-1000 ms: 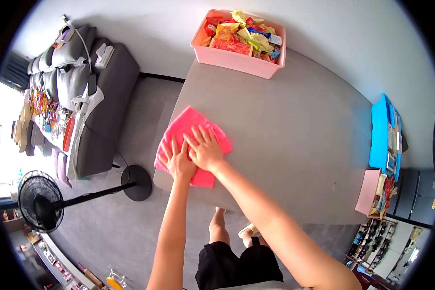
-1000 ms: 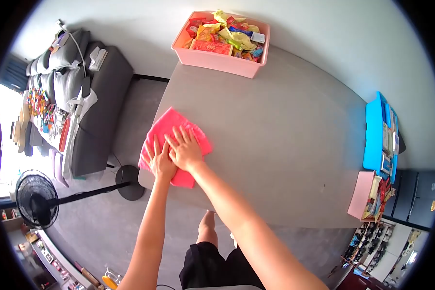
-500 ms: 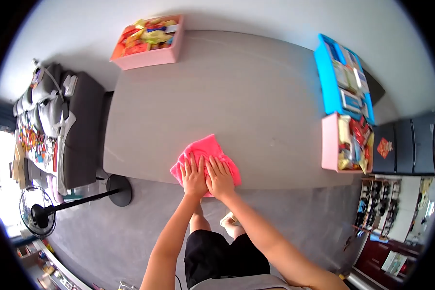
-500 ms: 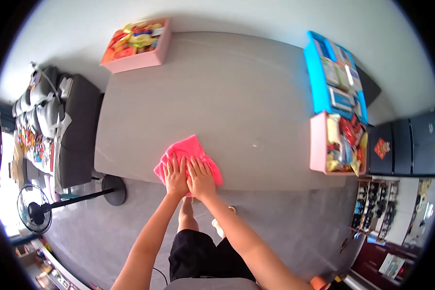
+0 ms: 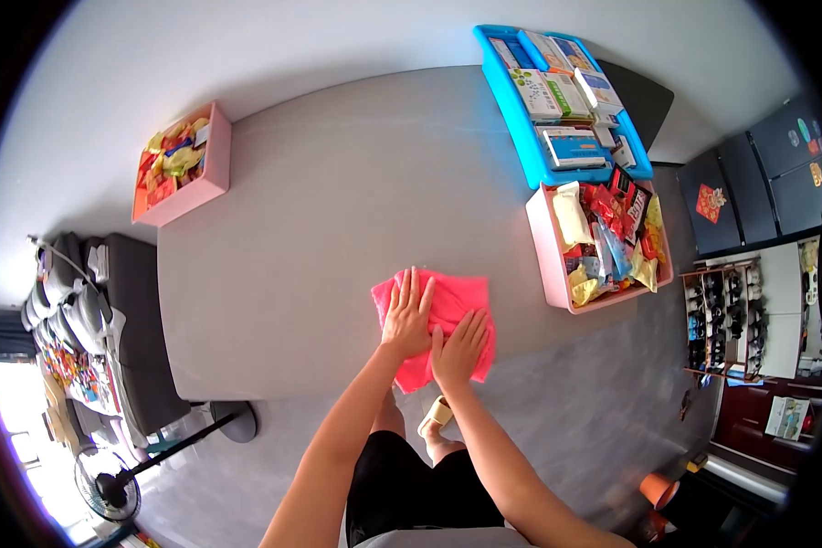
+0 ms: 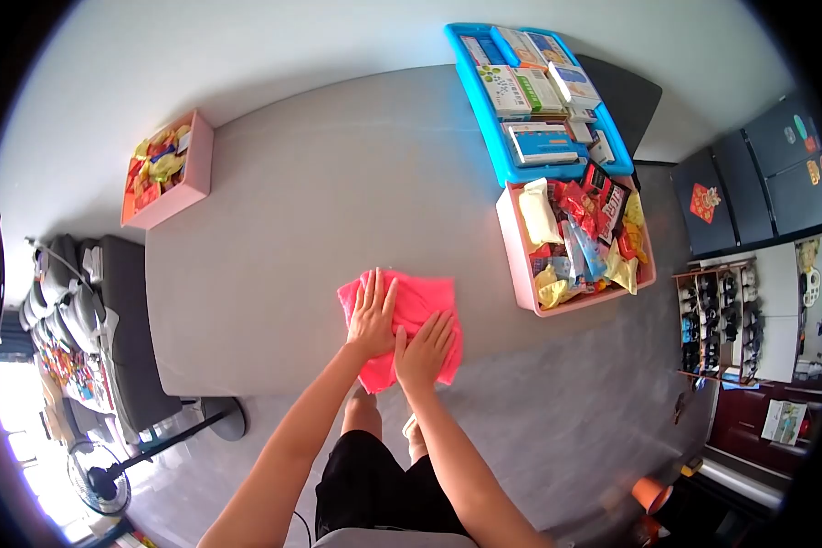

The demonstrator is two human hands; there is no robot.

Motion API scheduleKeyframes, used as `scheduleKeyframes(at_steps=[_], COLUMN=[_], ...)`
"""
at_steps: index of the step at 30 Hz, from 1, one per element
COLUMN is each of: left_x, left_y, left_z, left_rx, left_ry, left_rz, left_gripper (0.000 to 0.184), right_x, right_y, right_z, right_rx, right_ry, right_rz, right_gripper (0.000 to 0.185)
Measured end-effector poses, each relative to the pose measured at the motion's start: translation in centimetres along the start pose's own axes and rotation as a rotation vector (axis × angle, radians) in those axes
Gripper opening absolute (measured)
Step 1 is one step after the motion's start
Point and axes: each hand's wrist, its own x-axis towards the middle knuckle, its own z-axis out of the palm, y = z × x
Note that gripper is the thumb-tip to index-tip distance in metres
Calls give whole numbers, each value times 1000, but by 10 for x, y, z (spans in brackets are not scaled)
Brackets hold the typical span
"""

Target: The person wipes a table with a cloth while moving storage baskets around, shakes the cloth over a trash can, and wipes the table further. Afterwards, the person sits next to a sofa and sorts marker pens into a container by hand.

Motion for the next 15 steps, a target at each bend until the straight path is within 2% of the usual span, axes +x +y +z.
scheduleKeyframes(at_steps=[5,8,12,15], left_x=[65,102,125,127], left_y=[-15,-27,-30,-18], left_z=[-19,-16,-15,-36], left_rx=[28,22,80,1], left_ry=[-207,-190,-231,-319], left_rz=[166,287,370,326], left_gripper=[78,75,74,72], right_x=[53,84,102,100], right_y=[-7,-11,-8,8], right_z=[8,15,8,-4], right_rx=[-45,-62,27,230], right_ry=[-5,35,35,147], right_rz=[43,62,48,19], right_gripper=[72,71,61,48])
